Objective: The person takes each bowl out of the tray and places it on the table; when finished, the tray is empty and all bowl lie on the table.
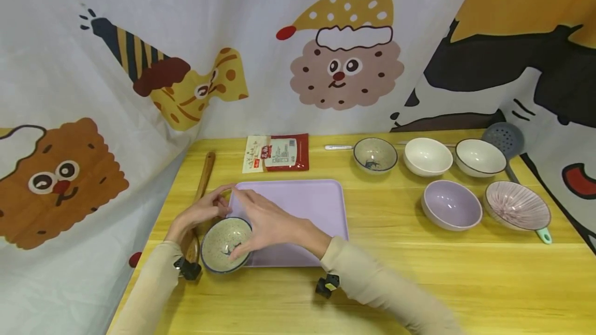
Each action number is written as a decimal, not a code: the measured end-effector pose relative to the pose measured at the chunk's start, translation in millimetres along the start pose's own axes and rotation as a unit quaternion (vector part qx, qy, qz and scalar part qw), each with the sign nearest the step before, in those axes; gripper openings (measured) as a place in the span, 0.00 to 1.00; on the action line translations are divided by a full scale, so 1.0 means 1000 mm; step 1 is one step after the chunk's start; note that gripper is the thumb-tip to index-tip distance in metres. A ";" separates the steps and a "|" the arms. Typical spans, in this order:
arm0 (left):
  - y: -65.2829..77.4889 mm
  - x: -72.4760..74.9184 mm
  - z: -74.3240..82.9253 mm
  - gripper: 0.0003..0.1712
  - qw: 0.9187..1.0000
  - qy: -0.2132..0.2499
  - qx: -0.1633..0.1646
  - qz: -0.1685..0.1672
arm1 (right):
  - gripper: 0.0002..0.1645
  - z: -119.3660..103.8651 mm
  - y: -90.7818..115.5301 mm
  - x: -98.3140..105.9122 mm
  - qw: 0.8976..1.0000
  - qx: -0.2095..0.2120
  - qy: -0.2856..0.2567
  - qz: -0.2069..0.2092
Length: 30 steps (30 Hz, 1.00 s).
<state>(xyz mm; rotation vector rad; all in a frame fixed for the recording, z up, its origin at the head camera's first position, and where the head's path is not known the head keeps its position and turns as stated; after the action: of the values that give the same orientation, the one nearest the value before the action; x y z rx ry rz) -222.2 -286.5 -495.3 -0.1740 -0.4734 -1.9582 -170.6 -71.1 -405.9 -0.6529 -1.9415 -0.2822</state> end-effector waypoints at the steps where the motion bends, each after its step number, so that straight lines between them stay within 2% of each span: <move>1: 0.000 0.000 0.001 0.45 1.000 0.002 -0.004 -0.003 | 0.83 -0.001 -0.001 -0.005 1.000 0.004 -0.003 -0.003; 7: 0.000 -0.001 0.001 0.47 1.000 0.010 -0.017 -0.018 | 0.86 -0.008 -0.005 -0.029 0.999 0.018 -0.031 -0.027; 10: 0.000 0.000 0.000 0.47 1.000 0.003 -0.019 -0.015 | 0.88 -0.011 -0.007 -0.039 0.999 0.024 -0.033 -0.035; 16: 0.001 -0.001 0.003 0.48 1.000 -0.011 -0.019 -0.012 | 0.89 -0.014 -0.007 -0.055 0.999 0.017 -0.007 -0.043; 24: 0.001 0.001 0.003 0.48 1.000 -0.018 -0.014 -0.009 | 0.84 -0.014 -0.006 -0.061 0.999 -0.011 0.011 -0.038; 30: 0.001 0.000 0.002 0.48 1.000 -0.004 -0.007 -0.010 | 0.81 -0.013 -0.007 -0.063 0.999 -0.024 0.012 -0.029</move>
<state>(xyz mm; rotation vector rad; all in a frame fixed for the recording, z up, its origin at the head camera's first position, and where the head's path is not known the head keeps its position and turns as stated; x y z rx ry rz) -221.4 -286.3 -493.5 -0.1868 -0.4680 -1.9818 -144.2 -102.7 -455.6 -0.6217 -1.9385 -0.3726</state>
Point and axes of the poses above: each hand's wrist, its own y-axis away from the middle knuckle, its own x-axis out of the back of the hand, z = x × y, the point moved 4 cm from there along -y, towards the middle knuckle, and after that the axes turned 8 degrees about y, right-handed, at the moved point
